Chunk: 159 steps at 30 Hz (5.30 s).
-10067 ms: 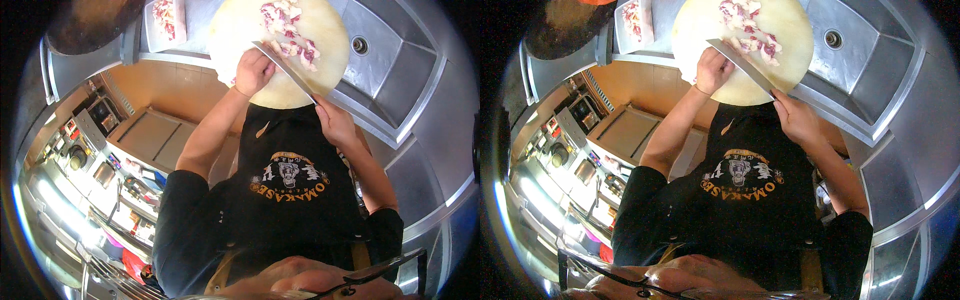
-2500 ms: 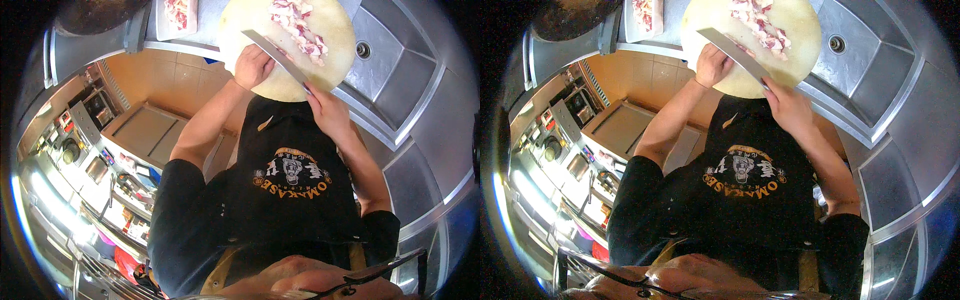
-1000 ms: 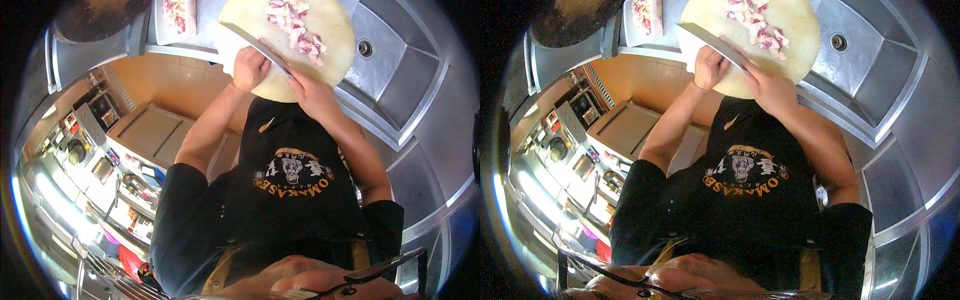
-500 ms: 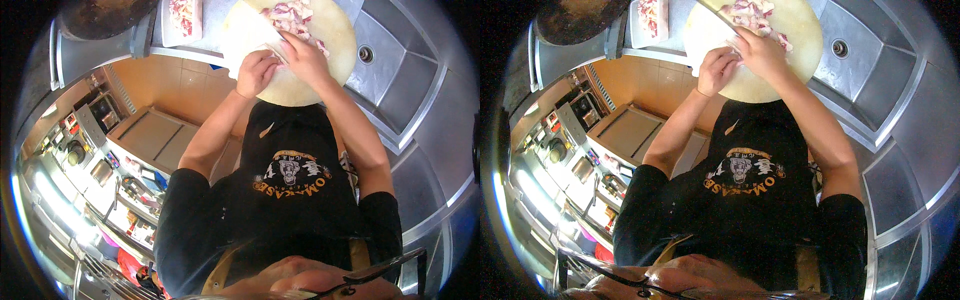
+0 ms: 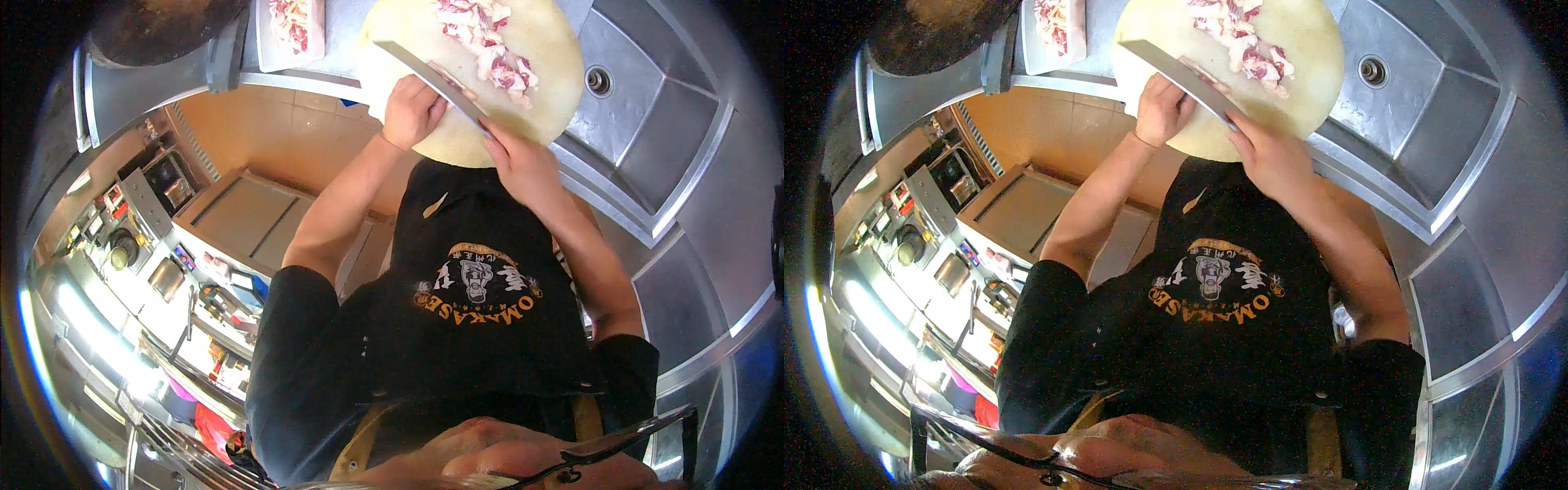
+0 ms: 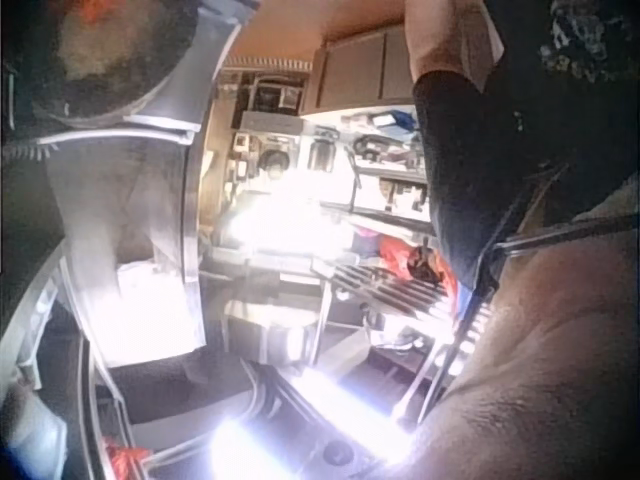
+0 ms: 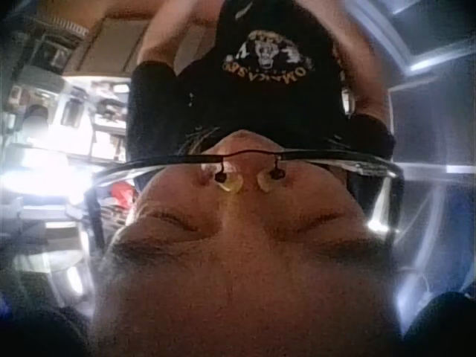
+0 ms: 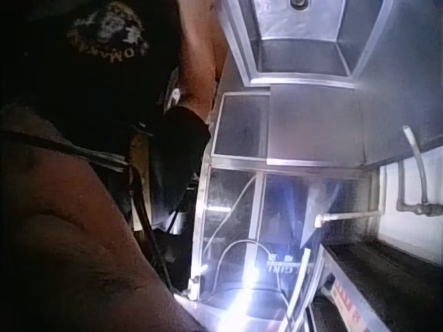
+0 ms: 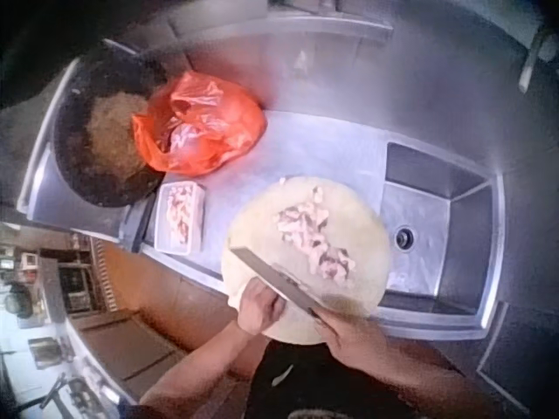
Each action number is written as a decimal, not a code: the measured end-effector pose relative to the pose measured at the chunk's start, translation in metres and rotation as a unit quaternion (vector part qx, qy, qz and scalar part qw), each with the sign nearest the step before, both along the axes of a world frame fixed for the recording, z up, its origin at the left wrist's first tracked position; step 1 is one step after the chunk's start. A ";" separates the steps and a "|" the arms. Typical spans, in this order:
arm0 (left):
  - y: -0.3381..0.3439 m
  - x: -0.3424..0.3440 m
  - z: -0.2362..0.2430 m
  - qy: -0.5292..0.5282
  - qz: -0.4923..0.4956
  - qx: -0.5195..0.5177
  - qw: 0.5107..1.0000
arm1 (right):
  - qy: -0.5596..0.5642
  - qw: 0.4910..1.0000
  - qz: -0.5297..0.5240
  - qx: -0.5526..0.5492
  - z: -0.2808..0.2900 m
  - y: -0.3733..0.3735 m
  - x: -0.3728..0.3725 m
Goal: The person slices raw meat on a round cutting board using a knife. They repeatedly cut the meat into smaller pieces and occasionally move the pieces aside on the board.
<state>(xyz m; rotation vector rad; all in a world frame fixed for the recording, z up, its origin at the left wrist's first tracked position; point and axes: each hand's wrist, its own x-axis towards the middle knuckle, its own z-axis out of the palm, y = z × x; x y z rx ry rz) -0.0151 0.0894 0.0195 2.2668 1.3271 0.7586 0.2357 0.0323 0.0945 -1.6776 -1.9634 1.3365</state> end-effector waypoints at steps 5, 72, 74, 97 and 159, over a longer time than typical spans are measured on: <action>-0.001 -0.002 -0.007 0.001 0.022 0.022 1.000 | -0.030 0.992 0.023 -0.121 0.014 0.022 -0.014; -0.002 -0.012 -0.004 0.010 0.019 0.017 1.000 | 0.010 1.000 -0.005 0.014 -0.001 -0.013 0.002; -0.003 -0.015 -0.005 0.011 0.023 0.012 1.000 | 0.027 0.999 0.003 0.023 -0.012 0.022 -0.030; -0.009 -0.021 -0.002 -0.084 0.104 0.003 0.991 | 0.018 0.996 -0.021 0.082 -0.007 0.045 -0.005; -0.005 -0.017 -0.008 -0.040 0.048 0.061 0.996 | 0.043 0.996 -0.025 -0.072 0.010 0.002 0.013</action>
